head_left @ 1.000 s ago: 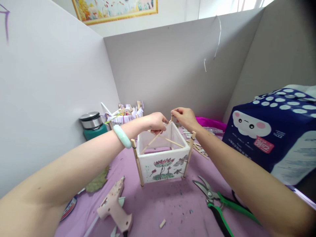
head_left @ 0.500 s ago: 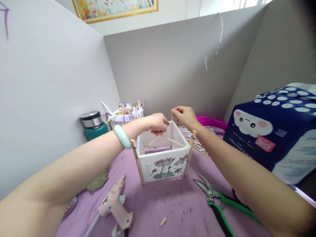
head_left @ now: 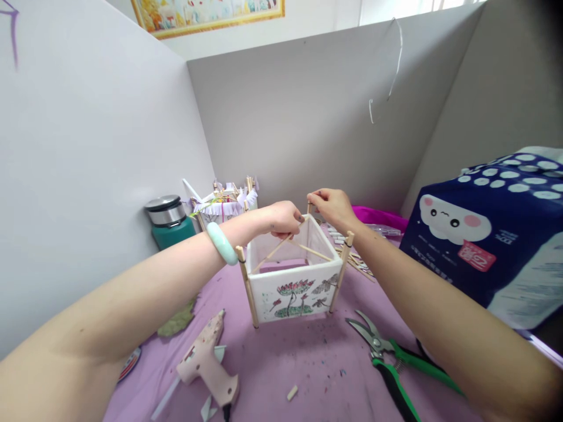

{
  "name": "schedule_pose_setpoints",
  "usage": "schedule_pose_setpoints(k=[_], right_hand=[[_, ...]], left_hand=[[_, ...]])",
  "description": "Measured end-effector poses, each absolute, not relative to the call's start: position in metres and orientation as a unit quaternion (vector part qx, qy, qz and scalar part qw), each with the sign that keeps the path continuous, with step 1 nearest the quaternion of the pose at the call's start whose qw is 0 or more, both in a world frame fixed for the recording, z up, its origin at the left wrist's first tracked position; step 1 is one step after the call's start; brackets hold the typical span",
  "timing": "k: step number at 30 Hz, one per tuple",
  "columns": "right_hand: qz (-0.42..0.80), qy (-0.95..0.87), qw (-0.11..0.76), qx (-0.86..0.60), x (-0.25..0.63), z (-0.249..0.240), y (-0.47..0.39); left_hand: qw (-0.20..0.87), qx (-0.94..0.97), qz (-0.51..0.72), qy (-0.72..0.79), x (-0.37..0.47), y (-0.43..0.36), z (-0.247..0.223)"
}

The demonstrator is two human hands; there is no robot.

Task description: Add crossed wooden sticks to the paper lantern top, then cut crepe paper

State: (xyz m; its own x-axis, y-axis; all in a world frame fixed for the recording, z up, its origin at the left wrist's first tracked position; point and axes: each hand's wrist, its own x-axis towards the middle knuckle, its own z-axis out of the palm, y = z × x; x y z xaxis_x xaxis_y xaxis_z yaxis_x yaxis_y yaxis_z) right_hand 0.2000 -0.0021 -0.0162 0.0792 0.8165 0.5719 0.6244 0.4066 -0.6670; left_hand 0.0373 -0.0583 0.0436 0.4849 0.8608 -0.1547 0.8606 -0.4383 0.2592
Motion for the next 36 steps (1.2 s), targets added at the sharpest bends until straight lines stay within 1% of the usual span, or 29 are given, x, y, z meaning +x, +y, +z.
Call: schedule_pose_setpoints(k=[8, 12, 14, 17, 20, 22, 26, 29, 32, 36], right_hand=[[0.126, -0.668, 0.509, -0.528, 0.199, -0.022, 0.003], [0.149, -0.665, 0.519, -0.517, 0.200, -0.025, -0.003], [0.163, -0.668, 0.515, -0.512, 0.201, -0.028, -0.007], [0.186, -0.672, 0.498, -0.515, 0.203, -0.035, -0.011], [0.202, -0.661, 0.498, -0.523, 0.204, -0.042, -0.011], [0.204, -0.654, 0.505, -0.526, 0.203, -0.045, -0.011], [0.224, -0.647, 0.514, -0.517, 0.202, -0.047, -0.014], [0.249, -0.627, 0.531, -0.513, 0.206, -0.044, -0.017], [0.220, -0.626, 0.530, -0.527, 0.213, -0.041, -0.020], [0.169, -0.658, 0.517, -0.521, 0.220, -0.033, -0.030]], left_hand=[[0.161, 0.848, 0.024, 0.504, 0.036, -0.057, 0.040], [0.214, 0.843, 0.045, 0.491, 0.025, -0.061, 0.051], [0.238, 0.832, 0.102, 0.490, 0.011, -0.069, 0.060], [0.230, 0.789, 0.264, 0.504, -0.016, -0.092, 0.067], [0.183, 0.709, 0.436, 0.524, -0.041, -0.130, 0.054], [0.167, 0.660, 0.485, 0.548, -0.053, -0.160, 0.035], [0.217, 0.622, 0.490, 0.571, -0.059, -0.206, -0.011], [0.211, 0.648, 0.482, 0.551, -0.054, -0.217, -0.034], [0.185, 0.675, 0.475, 0.533, -0.048, -0.215, -0.042], [0.169, 0.685, 0.477, 0.524, -0.047, -0.209, -0.040]])
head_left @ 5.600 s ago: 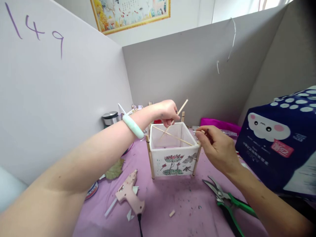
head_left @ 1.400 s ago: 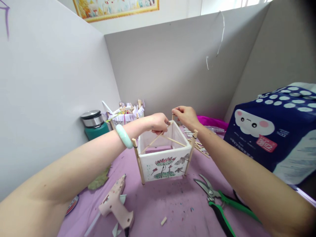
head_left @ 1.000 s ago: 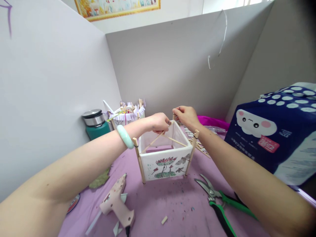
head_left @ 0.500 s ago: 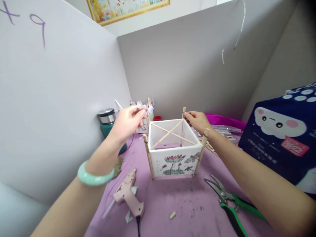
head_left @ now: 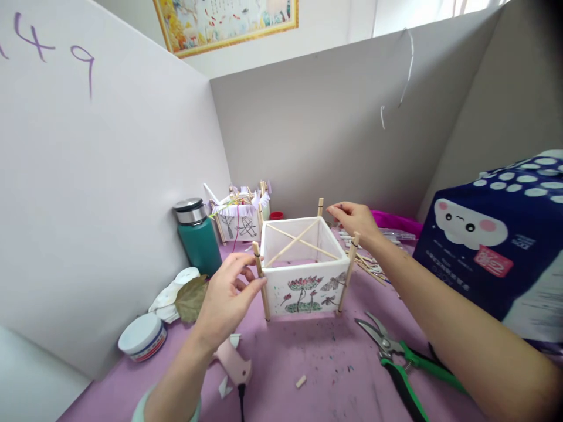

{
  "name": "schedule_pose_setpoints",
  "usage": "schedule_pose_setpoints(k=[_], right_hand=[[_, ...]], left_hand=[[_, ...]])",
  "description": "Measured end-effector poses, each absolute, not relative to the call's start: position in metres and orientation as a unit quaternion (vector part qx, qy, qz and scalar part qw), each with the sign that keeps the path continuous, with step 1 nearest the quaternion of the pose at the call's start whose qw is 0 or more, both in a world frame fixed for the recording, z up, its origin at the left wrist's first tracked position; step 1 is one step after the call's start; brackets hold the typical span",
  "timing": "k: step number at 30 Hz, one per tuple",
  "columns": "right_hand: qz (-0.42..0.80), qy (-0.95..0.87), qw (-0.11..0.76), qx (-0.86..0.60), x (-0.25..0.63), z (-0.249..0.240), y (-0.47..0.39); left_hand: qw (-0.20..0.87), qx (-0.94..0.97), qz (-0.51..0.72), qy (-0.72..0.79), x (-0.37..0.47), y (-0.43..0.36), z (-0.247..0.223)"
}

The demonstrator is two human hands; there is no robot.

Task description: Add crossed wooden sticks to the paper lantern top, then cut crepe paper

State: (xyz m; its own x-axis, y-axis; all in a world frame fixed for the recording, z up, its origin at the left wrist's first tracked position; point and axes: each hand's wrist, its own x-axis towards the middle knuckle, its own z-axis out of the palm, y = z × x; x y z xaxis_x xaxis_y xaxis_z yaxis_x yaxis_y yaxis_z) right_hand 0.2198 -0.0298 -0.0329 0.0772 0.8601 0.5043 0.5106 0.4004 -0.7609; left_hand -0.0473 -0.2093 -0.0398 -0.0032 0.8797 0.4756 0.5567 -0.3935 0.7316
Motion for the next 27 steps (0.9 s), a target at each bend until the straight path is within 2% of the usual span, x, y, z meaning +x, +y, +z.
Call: schedule_pose_setpoints(k=[3, 6, 11, 16, 18, 27], right_hand=[[0.158, -0.690, 0.510, -0.488, 0.222, -0.015, -0.044], [0.144, -0.732, 0.467, -0.475, 0.219, 0.016, -0.065], [0.040, -0.863, 0.316, -0.392, 0.189, 0.053, -0.106], [-0.092, -0.926, 0.162, -0.328, 0.145, 0.037, -0.130], [-0.099, -0.937, 0.145, -0.300, 0.135, 0.027, -0.132], [-0.066, -0.952, 0.182, -0.236, 0.127, 0.013, -0.124]], left_hand=[[0.176, 0.699, 0.467, 0.513, -0.050, -0.205, -0.039], [0.177, 0.708, 0.464, 0.502, -0.052, -0.202, -0.039], [0.186, 0.697, 0.470, 0.508, -0.052, -0.201, -0.038], [0.220, 0.677, 0.473, 0.519, -0.051, -0.201, -0.040], [0.216, 0.671, 0.481, 0.521, -0.049, -0.202, -0.041], [0.188, 0.662, 0.495, 0.530, -0.046, -0.204, -0.043]])
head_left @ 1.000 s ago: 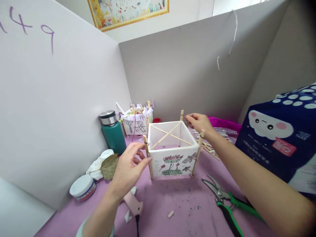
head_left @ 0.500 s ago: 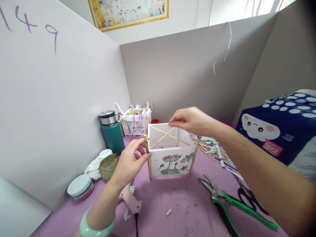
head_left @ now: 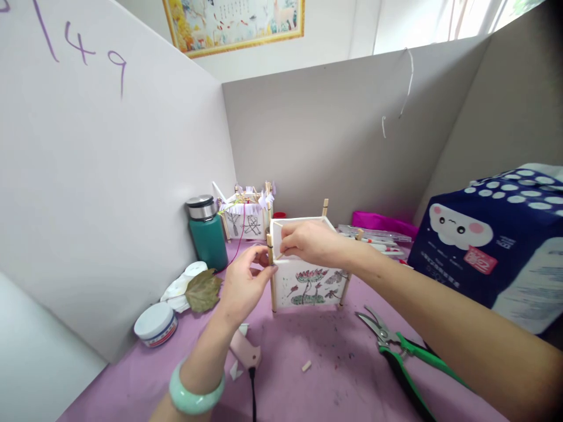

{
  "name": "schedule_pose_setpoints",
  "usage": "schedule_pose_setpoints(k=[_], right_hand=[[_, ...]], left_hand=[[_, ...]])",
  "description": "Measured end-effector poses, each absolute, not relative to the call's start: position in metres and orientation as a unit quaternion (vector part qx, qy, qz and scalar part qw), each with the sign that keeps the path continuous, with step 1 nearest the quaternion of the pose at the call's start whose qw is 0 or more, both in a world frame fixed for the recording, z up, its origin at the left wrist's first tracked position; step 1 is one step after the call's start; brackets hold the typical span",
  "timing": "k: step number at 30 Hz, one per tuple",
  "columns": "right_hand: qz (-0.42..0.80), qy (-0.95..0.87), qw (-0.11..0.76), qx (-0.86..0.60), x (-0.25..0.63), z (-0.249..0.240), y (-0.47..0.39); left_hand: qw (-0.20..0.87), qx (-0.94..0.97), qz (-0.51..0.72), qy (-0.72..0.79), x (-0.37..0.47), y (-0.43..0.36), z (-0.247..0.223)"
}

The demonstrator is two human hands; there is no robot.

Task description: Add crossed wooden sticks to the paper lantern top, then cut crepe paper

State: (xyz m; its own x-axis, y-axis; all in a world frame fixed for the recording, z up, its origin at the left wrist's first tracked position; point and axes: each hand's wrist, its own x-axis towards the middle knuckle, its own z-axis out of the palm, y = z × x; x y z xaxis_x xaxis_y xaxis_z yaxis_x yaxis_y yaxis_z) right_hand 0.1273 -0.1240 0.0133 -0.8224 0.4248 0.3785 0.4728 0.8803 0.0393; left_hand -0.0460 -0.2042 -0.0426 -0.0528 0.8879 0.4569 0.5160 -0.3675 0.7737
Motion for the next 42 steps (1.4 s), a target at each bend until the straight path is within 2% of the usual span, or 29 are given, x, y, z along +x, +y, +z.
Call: schedule_pose_setpoints(k=[9, 14, 16, 18, 20, 21, 23, 25, 28, 30, 36, 39, 41, 42], right_hand=[[-0.057, -0.949, 0.203, -0.234, 0.127, 0.003, -0.117], [-0.132, -0.937, 0.206, -0.248, 0.133, 0.015, -0.134], [-0.139, -0.916, 0.272, -0.259, 0.148, 0.035, -0.143], [-0.085, -0.865, 0.396, -0.296, 0.172, 0.053, -0.140], [-0.034, -0.775, 0.502, -0.382, 0.197, 0.059, -0.123], [-0.006, -0.733, 0.519, -0.439, 0.207, 0.055, -0.112], [0.065, -0.688, 0.467, -0.552, 0.219, 0.036, -0.087], [0.181, -0.672, 0.394, -0.600, 0.221, 0.011, -0.069], [0.323, -0.616, 0.400, -0.597, 0.210, -0.017, -0.061], [0.373, -0.586, 0.424, -0.581, 0.201, -0.022, -0.064], [0.395, -0.550, 0.465, -0.570, 0.191, -0.015, -0.092], [0.403, -0.544, 0.467, -0.570, 0.197, -0.017, -0.109], [0.391, -0.545, 0.472, -0.573, 0.206, -0.020, -0.114], [0.375, -0.545, 0.484, -0.573, 0.211, -0.022, -0.113]], left_hand=[[0.164, 0.672, 0.508, 0.512, -0.048, -0.200, -0.048], [0.160, 0.679, 0.514, 0.499, -0.049, -0.198, -0.052], [0.160, 0.674, 0.519, 0.501, -0.049, -0.198, -0.054], [0.164, 0.661, 0.525, 0.510, -0.049, -0.198, -0.055], [0.172, 0.649, 0.529, 0.518, -0.048, -0.198, -0.056], [0.174, 0.648, 0.529, 0.520, -0.048, -0.198, -0.056], [0.169, 0.651, 0.524, 0.523, -0.047, -0.200, -0.056], [0.154, 0.657, 0.516, 0.528, -0.046, -0.201, -0.055], [0.130, 0.662, 0.511, 0.533, -0.047, -0.201, -0.053], [0.125, 0.659, 0.512, 0.536, -0.051, -0.196, -0.052], [0.182, 0.624, 0.540, 0.534, -0.079, -0.168, -0.054], [0.217, 0.633, 0.508, 0.543, -0.099, -0.165, -0.046], [0.169, 0.628, 0.489, 0.581, -0.105, -0.173, -0.030], [0.107, 0.619, 0.491, 0.603, -0.104, -0.180, -0.019]])
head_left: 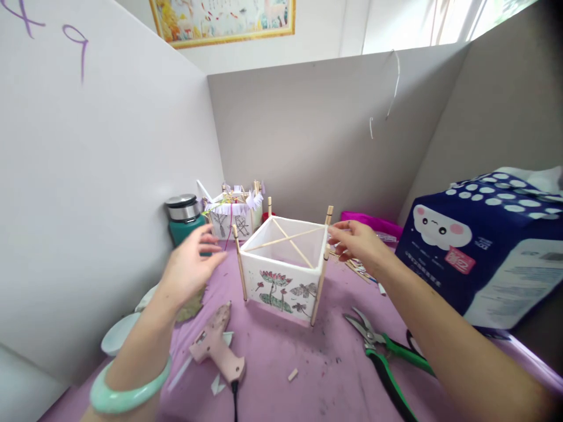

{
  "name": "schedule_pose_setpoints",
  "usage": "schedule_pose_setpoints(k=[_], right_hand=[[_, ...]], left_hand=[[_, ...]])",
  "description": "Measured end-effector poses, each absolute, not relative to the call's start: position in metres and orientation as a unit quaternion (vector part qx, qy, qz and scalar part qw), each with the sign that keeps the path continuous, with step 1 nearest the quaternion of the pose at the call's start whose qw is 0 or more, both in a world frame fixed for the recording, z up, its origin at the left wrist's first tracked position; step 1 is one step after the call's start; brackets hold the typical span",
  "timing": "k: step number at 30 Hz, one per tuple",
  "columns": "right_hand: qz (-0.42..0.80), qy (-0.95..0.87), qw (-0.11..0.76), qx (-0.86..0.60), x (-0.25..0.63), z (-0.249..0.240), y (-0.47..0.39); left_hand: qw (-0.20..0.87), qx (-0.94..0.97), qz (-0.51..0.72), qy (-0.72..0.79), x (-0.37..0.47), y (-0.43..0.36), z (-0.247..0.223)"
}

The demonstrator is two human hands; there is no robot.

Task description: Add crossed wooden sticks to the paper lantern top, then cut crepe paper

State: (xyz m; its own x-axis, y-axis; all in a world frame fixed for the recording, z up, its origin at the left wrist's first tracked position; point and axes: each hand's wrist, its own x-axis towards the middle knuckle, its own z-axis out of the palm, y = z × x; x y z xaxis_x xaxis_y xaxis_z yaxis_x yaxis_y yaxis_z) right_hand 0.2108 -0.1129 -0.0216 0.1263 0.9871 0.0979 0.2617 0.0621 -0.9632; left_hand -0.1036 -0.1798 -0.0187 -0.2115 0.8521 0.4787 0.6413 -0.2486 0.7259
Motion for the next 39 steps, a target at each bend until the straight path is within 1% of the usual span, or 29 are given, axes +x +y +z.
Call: schedule_pose_setpoints(k=[2, 3, 4, 5, 6, 8, 11, 15, 18, 39], right_hand=[[0.328, -0.543, 0.518, -0.574, 0.220, -0.026, -0.106], [0.305, -0.546, 0.532, -0.571, 0.223, -0.028, -0.100], [0.286, -0.552, 0.542, -0.565, 0.225, -0.030, -0.094], [0.274, -0.561, 0.548, -0.556, 0.225, -0.033, -0.088], [0.269, -0.568, 0.554, -0.545, 0.224, -0.035, -0.083], [0.273, -0.580, 0.562, -0.523, 0.220, -0.039, -0.075], [0.283, -0.584, 0.566, -0.509, 0.215, -0.044, -0.069], [0.290, -0.584, 0.573, -0.496, 0.213, -0.049, -0.067], [0.292, -0.579, 0.580, -0.494, 0.214, -0.051, -0.067], [0.274, -0.591, 0.571, -0.499, 0.218, -0.057, -0.056]], left_hand=[[-0.077, 0.593, 0.507, 0.621, -0.089, -0.192, 0.007], [-0.145, 0.605, 0.509, 0.595, -0.076, -0.194, 0.021], [-0.171, 0.651, 0.488, 0.555, -0.059, -0.194, 0.033], [-0.159, 0.716, 0.451, 0.509, -0.041, -0.190, 0.044], [-0.121, 0.779, 0.392, 0.475, -0.022, -0.182, 0.052], [-0.069, 0.860, 0.240, 0.445, 0.015, -0.157, 0.060], [-0.064, 0.868, 0.101, 0.482, 0.053, -0.114, 0.057], [0.001, 0.853, 0.008, 0.522, 0.071, -0.085, 0.047], [0.021, 0.849, -0.003, 0.528, 0.074, -0.084, 0.044], [0.005, 0.852, 0.048, 0.521, 0.071, -0.079, 0.035]])
